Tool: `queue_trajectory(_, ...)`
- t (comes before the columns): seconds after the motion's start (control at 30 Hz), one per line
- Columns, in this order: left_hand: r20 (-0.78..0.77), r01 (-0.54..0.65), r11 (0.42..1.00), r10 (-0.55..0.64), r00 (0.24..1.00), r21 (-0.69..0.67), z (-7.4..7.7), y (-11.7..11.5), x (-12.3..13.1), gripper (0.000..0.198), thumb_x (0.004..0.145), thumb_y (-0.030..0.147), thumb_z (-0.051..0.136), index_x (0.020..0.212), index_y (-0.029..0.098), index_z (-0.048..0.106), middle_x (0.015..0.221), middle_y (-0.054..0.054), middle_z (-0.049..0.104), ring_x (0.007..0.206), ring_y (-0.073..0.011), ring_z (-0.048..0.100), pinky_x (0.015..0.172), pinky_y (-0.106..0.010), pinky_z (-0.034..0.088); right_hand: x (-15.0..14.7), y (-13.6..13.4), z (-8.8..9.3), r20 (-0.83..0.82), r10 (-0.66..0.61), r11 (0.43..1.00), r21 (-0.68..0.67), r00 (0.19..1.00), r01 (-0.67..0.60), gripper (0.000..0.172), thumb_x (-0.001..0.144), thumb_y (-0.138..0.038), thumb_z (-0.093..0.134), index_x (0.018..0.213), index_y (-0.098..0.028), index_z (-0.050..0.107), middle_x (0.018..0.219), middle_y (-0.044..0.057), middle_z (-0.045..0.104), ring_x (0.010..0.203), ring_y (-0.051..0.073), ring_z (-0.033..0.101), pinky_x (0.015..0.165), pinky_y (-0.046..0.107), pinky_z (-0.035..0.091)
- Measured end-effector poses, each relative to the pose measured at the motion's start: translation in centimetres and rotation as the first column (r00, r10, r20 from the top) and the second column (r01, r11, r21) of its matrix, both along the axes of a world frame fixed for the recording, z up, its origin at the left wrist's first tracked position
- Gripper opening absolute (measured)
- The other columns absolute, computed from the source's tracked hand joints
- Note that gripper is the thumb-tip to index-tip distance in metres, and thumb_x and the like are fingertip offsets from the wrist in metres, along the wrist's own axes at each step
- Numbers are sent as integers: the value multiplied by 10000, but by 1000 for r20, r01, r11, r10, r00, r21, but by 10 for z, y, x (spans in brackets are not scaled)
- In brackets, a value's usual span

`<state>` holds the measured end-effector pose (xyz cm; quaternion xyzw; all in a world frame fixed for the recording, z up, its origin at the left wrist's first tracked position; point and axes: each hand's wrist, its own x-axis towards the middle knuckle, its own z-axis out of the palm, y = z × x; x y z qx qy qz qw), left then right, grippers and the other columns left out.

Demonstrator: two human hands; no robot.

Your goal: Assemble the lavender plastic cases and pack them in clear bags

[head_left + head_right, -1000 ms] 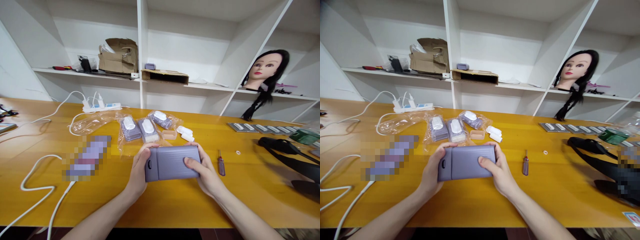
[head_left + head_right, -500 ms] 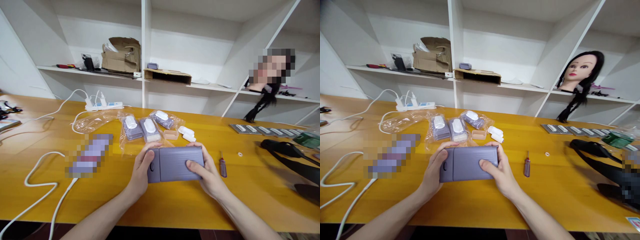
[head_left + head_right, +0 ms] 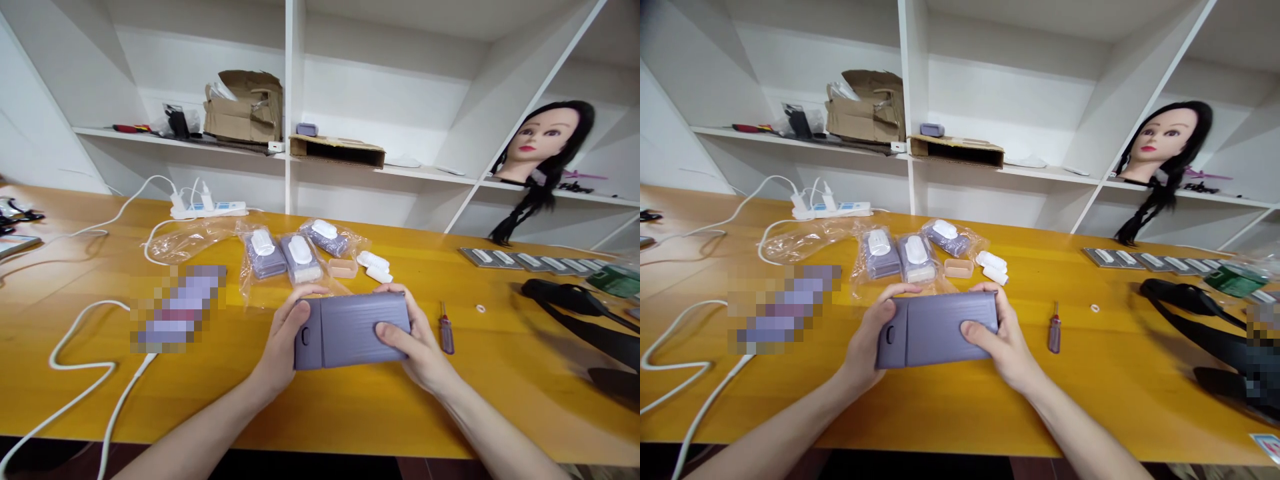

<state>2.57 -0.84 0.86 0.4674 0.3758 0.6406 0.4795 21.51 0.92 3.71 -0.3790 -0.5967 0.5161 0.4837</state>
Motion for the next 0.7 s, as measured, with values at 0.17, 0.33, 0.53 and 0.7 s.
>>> queue_trajectory(0.17,61,-2,1000,3,998,-8,-2,-1,2,515,874,461,436,1358,284,415,1057,-17,666,960,-195,565,902,-297,391,0,0,-5,21,5,1000,20,1000,-6,381,731,-385,688,1026,-304,462,884,-14,486,765,154,438,646,259,364)
queue_trajectory(0.33,-64,-66,995,71,995,70,-2,-3,-1,477,866,464,448,1295,261,506,1210,-20,610,1024,-197,543,942,-288,373,2,0,-8,20,28,998,50,999,-29,392,722,-401,694,1029,-300,472,908,-15,482,758,141,435,627,242,361)
queue_trajectory(0.53,-119,-65,993,77,990,100,-1,-1,-4,386,859,453,447,1146,251,608,1141,-14,633,1013,-216,532,892,-309,385,3,2,-8,-1,35,998,44,999,-35,387,724,-396,699,1026,-306,473,906,-22,478,754,133,431,622,232,367)
queue_trajectory(0.7,-109,-19,996,28,994,86,-1,2,-4,281,868,412,443,952,250,657,999,5,645,903,-182,547,806,-269,394,2,3,-9,12,32,998,51,999,-32,388,719,-396,699,1021,-298,475,886,-21,477,735,130,429,608,230,369)
